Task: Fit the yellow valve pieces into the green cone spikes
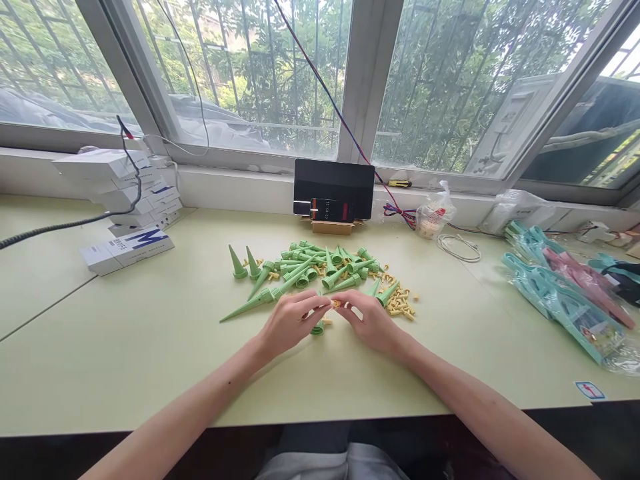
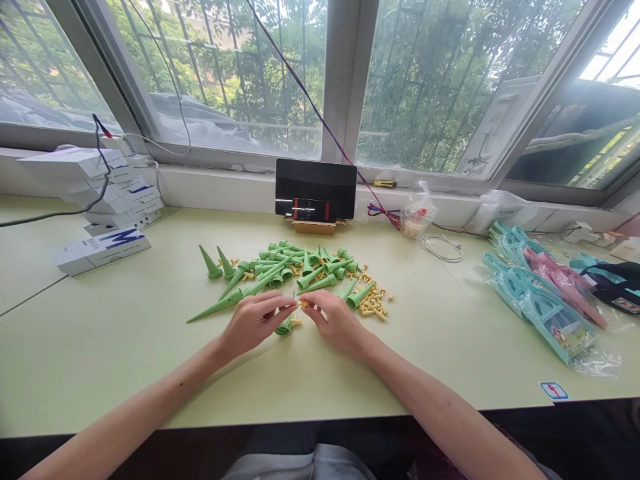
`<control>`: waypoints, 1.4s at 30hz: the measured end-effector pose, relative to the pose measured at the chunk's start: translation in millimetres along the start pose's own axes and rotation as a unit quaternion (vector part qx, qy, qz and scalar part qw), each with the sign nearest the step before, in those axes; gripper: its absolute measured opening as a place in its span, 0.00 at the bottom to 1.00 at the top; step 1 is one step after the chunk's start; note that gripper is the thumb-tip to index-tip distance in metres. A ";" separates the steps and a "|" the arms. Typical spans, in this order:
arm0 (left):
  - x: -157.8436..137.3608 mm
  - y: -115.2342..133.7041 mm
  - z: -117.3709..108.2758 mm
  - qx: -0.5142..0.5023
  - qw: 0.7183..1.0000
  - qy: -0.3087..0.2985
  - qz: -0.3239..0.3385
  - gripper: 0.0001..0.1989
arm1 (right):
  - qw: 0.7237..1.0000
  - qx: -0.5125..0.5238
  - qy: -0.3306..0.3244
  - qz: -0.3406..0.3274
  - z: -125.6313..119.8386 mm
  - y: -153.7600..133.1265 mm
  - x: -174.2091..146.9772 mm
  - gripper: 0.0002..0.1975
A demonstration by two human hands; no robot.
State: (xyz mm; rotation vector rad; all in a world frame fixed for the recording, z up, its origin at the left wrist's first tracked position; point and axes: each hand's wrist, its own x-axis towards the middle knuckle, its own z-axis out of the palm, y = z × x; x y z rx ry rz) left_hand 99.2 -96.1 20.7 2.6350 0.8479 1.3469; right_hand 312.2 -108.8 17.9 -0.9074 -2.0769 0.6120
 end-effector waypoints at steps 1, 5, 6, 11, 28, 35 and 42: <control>0.2 0.3 0.0 0.001 1.000 0.005 -0.003 0.05 | 1.000 -0.001 0.004 0.000 0.6 1.2 -0.2 0.11; 0.8 0.9 0.5 0.008 1.000 0.026 -0.012 0.04 | 1.000 0.000 0.026 0.005 3.2 6.1 -1.6 0.11; 0.8 0.9 0.7 0.007 0.999 0.030 -0.012 0.04 | 1.000 0.002 0.029 0.007 3.7 7.0 -1.9 0.12; 0.7 1.5 1.1 0.003 0.999 0.044 -0.014 0.04 | 0.999 0.011 0.035 0.014 4.4 8.3 -2.6 0.13; -0.4 1.4 2.8 -0.014 0.999 0.029 -0.015 0.06 | 0.999 0.016 0.028 -0.007 3.1 1.3 -0.6 0.11; -0.3 2.0 2.7 -0.019 1.000 0.007 -0.023 0.08 | 0.998 0.048 0.031 0.009 3.9 -1.0 0.7 0.08; -1.0 1.9 2.0 -0.016 0.999 -0.036 -0.034 0.10 | 0.994 0.094 0.060 0.024 3.5 -1.5 -0.1 0.09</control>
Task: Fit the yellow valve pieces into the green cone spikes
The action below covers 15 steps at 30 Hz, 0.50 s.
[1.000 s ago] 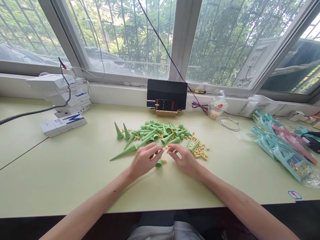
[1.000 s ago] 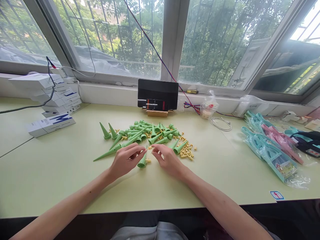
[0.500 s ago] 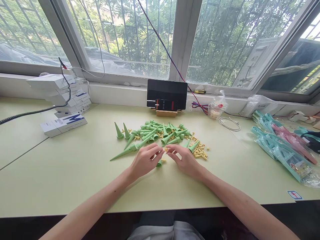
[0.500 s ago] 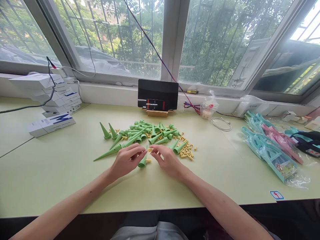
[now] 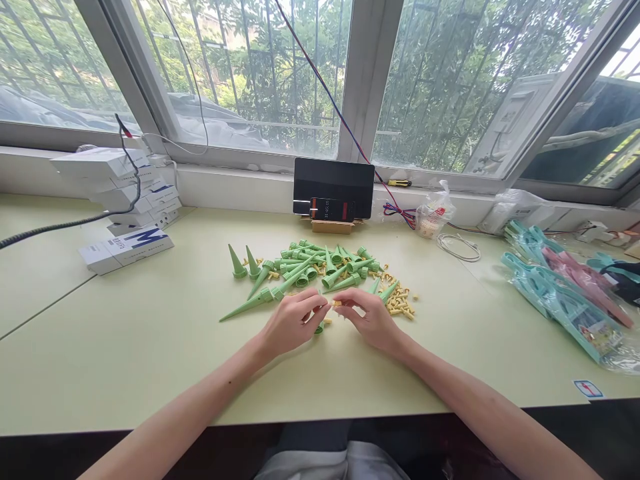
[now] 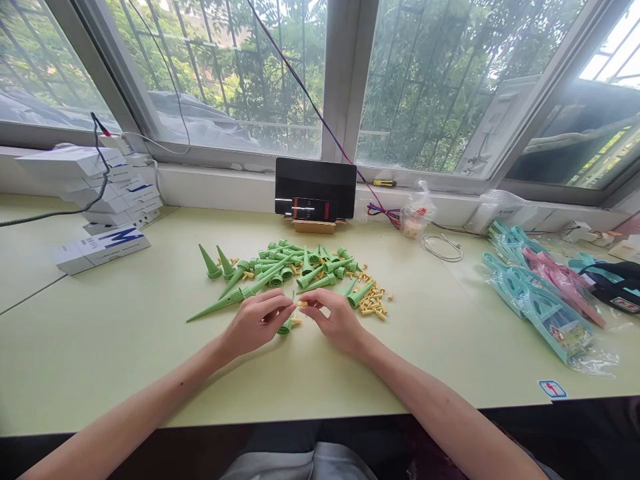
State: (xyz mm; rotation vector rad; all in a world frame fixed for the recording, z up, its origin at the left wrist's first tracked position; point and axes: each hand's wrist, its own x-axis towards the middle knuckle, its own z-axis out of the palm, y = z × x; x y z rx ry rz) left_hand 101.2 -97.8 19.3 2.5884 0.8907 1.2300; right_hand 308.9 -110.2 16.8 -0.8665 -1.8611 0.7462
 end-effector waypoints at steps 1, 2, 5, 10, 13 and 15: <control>0.1 0.2 -0.4 0.001 1.000 -0.004 -0.001 0.10 | 1.000 0.002 0.004 0.002 0.1 -0.1 -0.1 0.09; 0.3 0.3 -0.8 0.003 1.000 -0.006 -0.001 0.10 | 1.000 0.004 0.008 0.005 0.2 0.1 -0.2 0.09; 1.3 0.6 -2.3 0.006 1.000 0.004 -0.004 0.11 | 0.999 0.028 0.029 0.025 0.3 2.7 0.2 0.10; 2.1 -0.7 -2.7 0.000 1.000 0.016 -0.014 0.16 | 0.991 0.108 0.067 0.049 -1.2 9.0 3.3 0.13; 1.5 -1.9 -1.7 -0.001 1.000 0.015 -0.017 0.17 | 0.987 0.122 0.083 0.062 -1.6 9.8 4.8 0.15; 1.3 -2.4 -1.3 0.003 1.000 0.013 -0.024 0.18 | 0.987 0.122 0.085 0.065 -1.4 9.8 5.3 0.15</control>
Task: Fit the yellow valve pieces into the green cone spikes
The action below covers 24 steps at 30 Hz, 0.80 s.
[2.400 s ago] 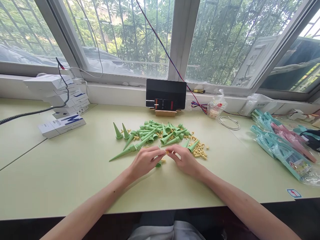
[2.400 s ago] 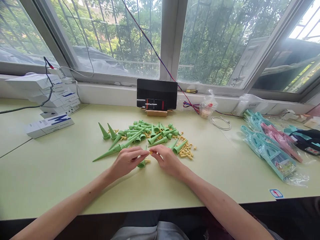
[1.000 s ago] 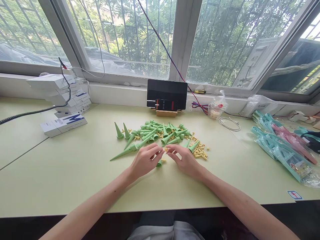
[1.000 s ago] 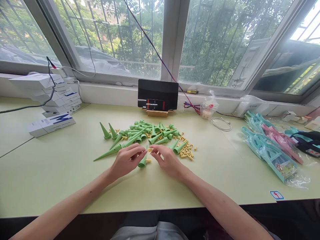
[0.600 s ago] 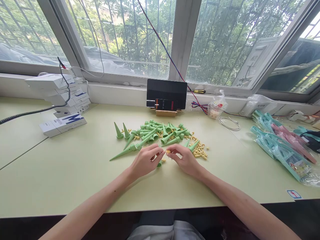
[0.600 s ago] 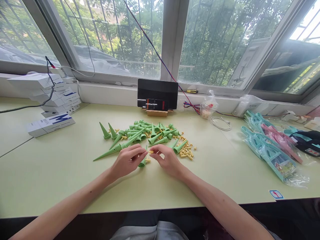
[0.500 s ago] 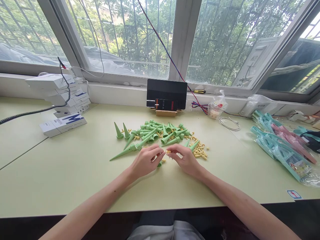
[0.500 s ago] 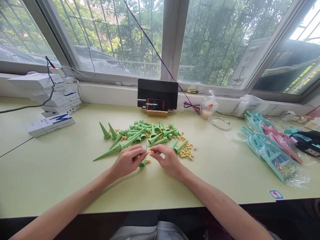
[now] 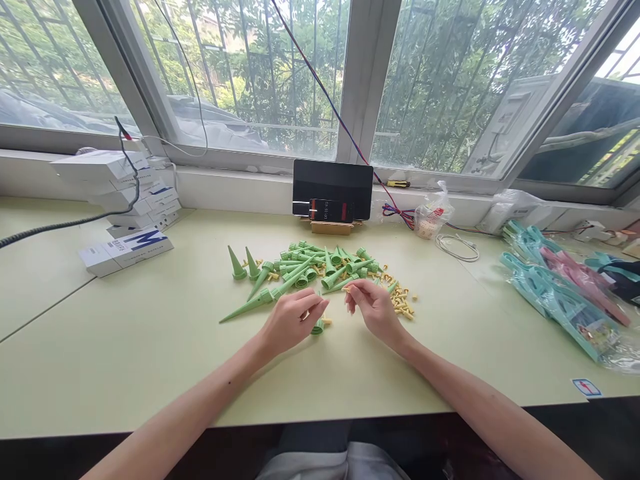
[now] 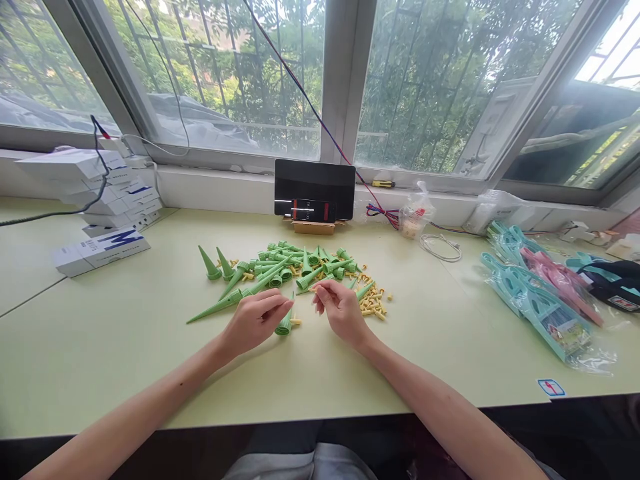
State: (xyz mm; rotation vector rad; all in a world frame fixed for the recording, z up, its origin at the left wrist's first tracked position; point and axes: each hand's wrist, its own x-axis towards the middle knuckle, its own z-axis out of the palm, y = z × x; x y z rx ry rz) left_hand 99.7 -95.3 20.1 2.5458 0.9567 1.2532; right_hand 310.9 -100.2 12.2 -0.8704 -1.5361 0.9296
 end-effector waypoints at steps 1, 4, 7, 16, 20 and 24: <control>0.1 -0.1 0.0 0.004 1.000 -0.003 -0.007 0.18 | 1.000 0.000 0.000 0.001 0.2 0.0 0.0 0.16; 0.9 0.3 -0.8 0.008 0.998 -0.017 -0.055 0.15 | 1.000 0.005 -0.001 0.000 0.6 0.2 -0.1 0.15; 2.2 0.9 -2.2 -0.001 0.994 -0.030 -0.106 0.12 | 1.000 0.010 -0.002 0.004 0.6 -0.4 -0.5 0.14; 5.9 1.4 -6.6 0.009 0.982 -0.145 -0.122 0.18 | 1.000 -0.006 0.007 0.023 0.5 -1.2 0.2 0.15; 5.6 0.9 -8.0 0.031 0.976 -0.172 -0.128 0.18 | 1.000 -0.009 0.008 0.023 0.0 -0.9 0.5 0.15; 4.8 2.8 -8.2 0.018 0.973 -0.194 -0.127 0.17 | 0.999 -0.023 0.002 0.024 -0.7 -0.2 -0.4 0.15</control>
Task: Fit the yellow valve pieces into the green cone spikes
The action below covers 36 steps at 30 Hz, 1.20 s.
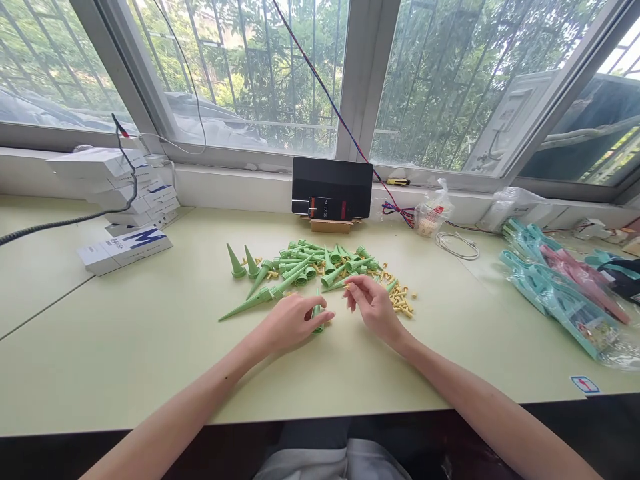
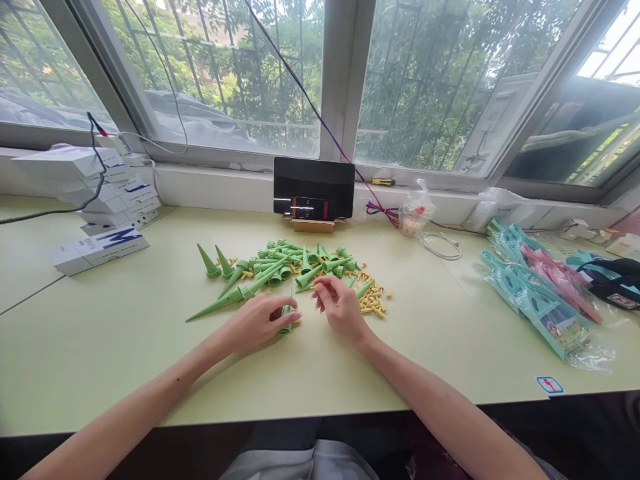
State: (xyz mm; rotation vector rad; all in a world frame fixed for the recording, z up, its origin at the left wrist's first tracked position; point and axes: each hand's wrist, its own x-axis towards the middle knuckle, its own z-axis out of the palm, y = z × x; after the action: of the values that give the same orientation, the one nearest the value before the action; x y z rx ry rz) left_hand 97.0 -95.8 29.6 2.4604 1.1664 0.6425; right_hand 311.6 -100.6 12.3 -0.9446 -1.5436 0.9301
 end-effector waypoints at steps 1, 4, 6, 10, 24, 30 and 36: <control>-0.2 0.6 0.1 -0.005 1.000 -0.004 0.000 0.18 | 1.000 -0.002 0.000 -0.001 -0.1 0.4 -0.2 0.15; -0.2 2.1 0.4 -0.009 1.000 -0.011 0.002 0.18 | 1.000 -0.006 0.001 -0.004 -0.5 1.9 -0.4 0.15; -0.3 3.0 0.3 -0.004 1.000 -0.011 0.011 0.16 | 1.000 -0.010 0.001 -0.005 -0.7 2.6 -0.5 0.15; -1.2 3.9 -0.3 0.005 0.999 -0.002 0.042 0.13 | 1.000 -0.017 0.002 -0.004 -1.3 2.2 -0.8 0.14; 0.6 -6.0 5.2 -0.028 0.994 0.101 0.028 0.17 | 0.997 -0.063 -0.018 -0.029 -1.1 -4.5 -3.3 0.10; 0.9 -7.0 7.2 -0.042 0.993 0.106 0.006 0.21 | 0.993 -0.095 -0.035 -0.055 -0.9 -4.1 -3.9 0.08; 1.0 -4.2 6.4 -0.048 0.994 0.094 -0.006 0.24 | 0.991 -0.114 -0.039 -0.066 -0.7 -3.7 -4.5 0.08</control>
State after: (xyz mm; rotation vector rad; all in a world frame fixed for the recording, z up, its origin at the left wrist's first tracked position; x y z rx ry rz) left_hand 98.3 -93.2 22.5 2.3507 1.1866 0.9231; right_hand 312.5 -106.1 14.1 -0.9603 -1.7844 0.7142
